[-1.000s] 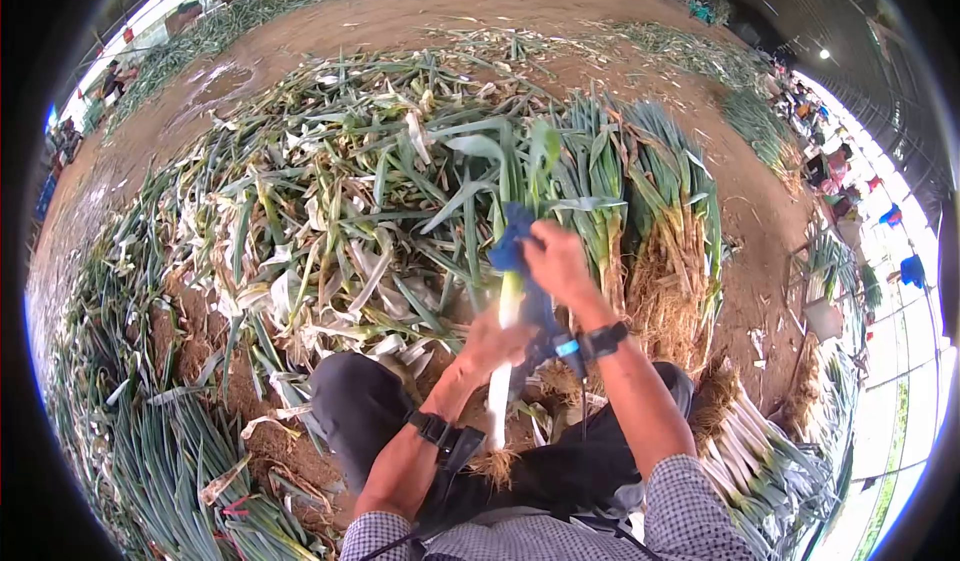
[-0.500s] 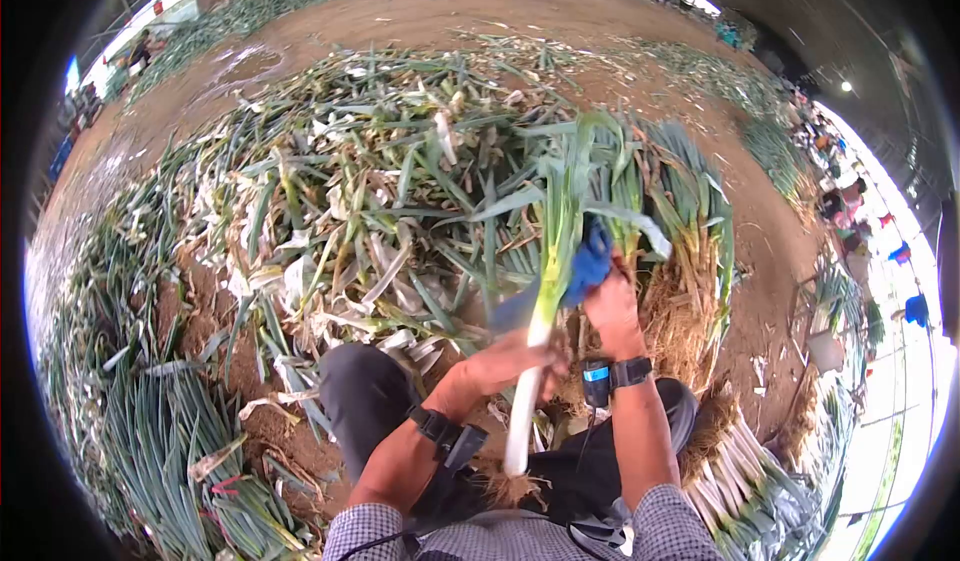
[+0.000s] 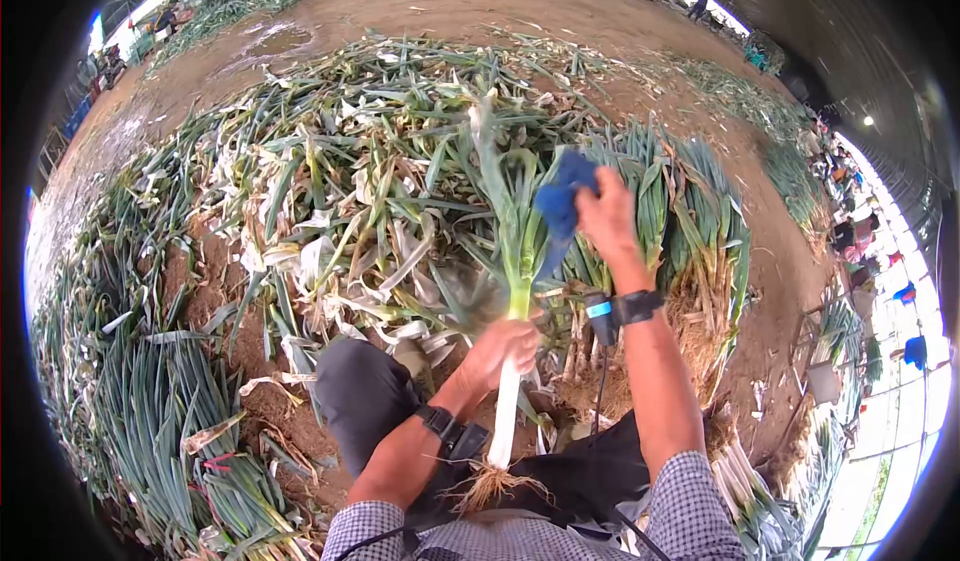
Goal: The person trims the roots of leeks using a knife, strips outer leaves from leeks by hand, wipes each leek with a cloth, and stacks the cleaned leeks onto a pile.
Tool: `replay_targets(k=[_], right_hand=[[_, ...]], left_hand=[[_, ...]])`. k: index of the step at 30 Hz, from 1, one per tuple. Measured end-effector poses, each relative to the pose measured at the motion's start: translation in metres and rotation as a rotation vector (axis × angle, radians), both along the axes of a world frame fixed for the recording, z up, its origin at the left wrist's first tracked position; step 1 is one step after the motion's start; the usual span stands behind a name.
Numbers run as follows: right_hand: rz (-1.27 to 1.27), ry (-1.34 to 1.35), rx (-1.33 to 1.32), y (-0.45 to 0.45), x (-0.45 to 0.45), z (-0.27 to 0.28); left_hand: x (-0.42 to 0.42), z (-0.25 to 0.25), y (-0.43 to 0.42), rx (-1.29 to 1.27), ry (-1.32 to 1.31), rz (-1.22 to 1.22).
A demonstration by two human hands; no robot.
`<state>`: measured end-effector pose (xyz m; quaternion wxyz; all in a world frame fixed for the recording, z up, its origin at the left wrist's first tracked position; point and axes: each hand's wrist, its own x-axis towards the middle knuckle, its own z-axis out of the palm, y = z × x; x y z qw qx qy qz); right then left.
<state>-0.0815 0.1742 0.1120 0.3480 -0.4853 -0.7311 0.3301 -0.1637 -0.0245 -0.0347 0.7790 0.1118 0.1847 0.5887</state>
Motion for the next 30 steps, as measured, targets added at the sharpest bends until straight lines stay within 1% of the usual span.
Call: replay_targets(k=[1,2,3,4,5,6,8,10,11,12,13,14,16,18,19,22,24,25,27,28,29,30], right_hand=[[0.063,-0.153,0.212,-0.008,-0.004,-0.017],[0.17,-0.273,0.306,-0.005,-0.005,-0.051],[0.31,-0.141,0.385,-0.016,-0.008,-0.071],[0.482,-0.31,0.356,-0.031,-0.008,-0.061],[0.574,-0.271,0.403,-0.044,-0.005,-0.069],[0.644,-0.303,0.369,-0.045,0.002,-0.084],[0.815,-0.307,-0.276,-0.065,0.02,-0.047],[0.642,-0.315,-0.227,-0.047,0.043,-0.041],[0.552,-0.326,-0.217,-0.045,0.05,-0.033],[0.342,-0.216,-0.214,-0.035,0.054,-0.021],[0.208,-0.068,-0.143,-0.027,0.054,-0.009],[0.175,-0.069,-0.074,-0.012,0.054,-0.002],[0.169,-0.089,0.143,-0.005,0.042,-0.001],[0.526,-0.229,0.605,-0.005,0.037,-0.031],[0.524,-0.413,0.424,-0.013,0.034,-0.036],[0.186,-0.65,0.46,0.028,0.043,-0.03],[0.045,-0.601,0.558,0.091,0.078,-0.047],[0.037,-0.46,0.404,0.092,0.082,-0.033],[0.042,-0.186,0.08,0.062,0.082,0.012],[0.16,-0.16,0.027,0.038,0.077,0.026],[0.399,-0.184,0.454,0.036,0.076,0.003],[0.648,-0.11,0.286,0.024,0.073,-0.004]], left_hand=[[-0.001,0.004,-0.001,0.039,0.022,-0.017],[-0.002,0.005,-0.002,0.076,0.046,-0.029],[-0.001,0.005,-0.002,0.064,0.016,-0.044],[0.0,0.004,-0.002,0.041,0.012,-0.021],[0.001,0.003,-0.003,0.02,0.011,0.005],[0.002,0.002,-0.004,-0.001,0.008,0.026],[-0.004,-0.009,0.006,0.002,0.116,0.047],[-0.008,-0.015,0.013,0.026,0.225,0.067],[-0.008,-0.006,0.018,-0.016,0.251,0.013],[0.002,0.001,0.016,-0.004,0.226,0.082],[0.012,0.009,0.014,-0.038,0.344,0.07],[0.019,0.014,0.014,-0.065,0.469,0.056],[0.031,0.002,0.012,0.003,0.455,0.031],[0.036,0.0,0.01,0.057,0.448,0.004],[0.035,0.006,0.006,0.077,0.453,-0.011],[0.034,0.015,-0.012,0.079,0.507,-0.068],[0.03,0.025,-0.015,0.1,0.556,-0.136],[0.03,0.019,-0.015,0.106,0.54,-0.123],[0.025,0.012,-0.008,0.114,0.498,-0.12],[0.026,0.007,-0.009,0.107,0.473,-0.135],[0.028,0.002,-0.006,0.158,0.535,-0.112],[0.03,0.014,-0.006,0.182,0.629,-0.089]])
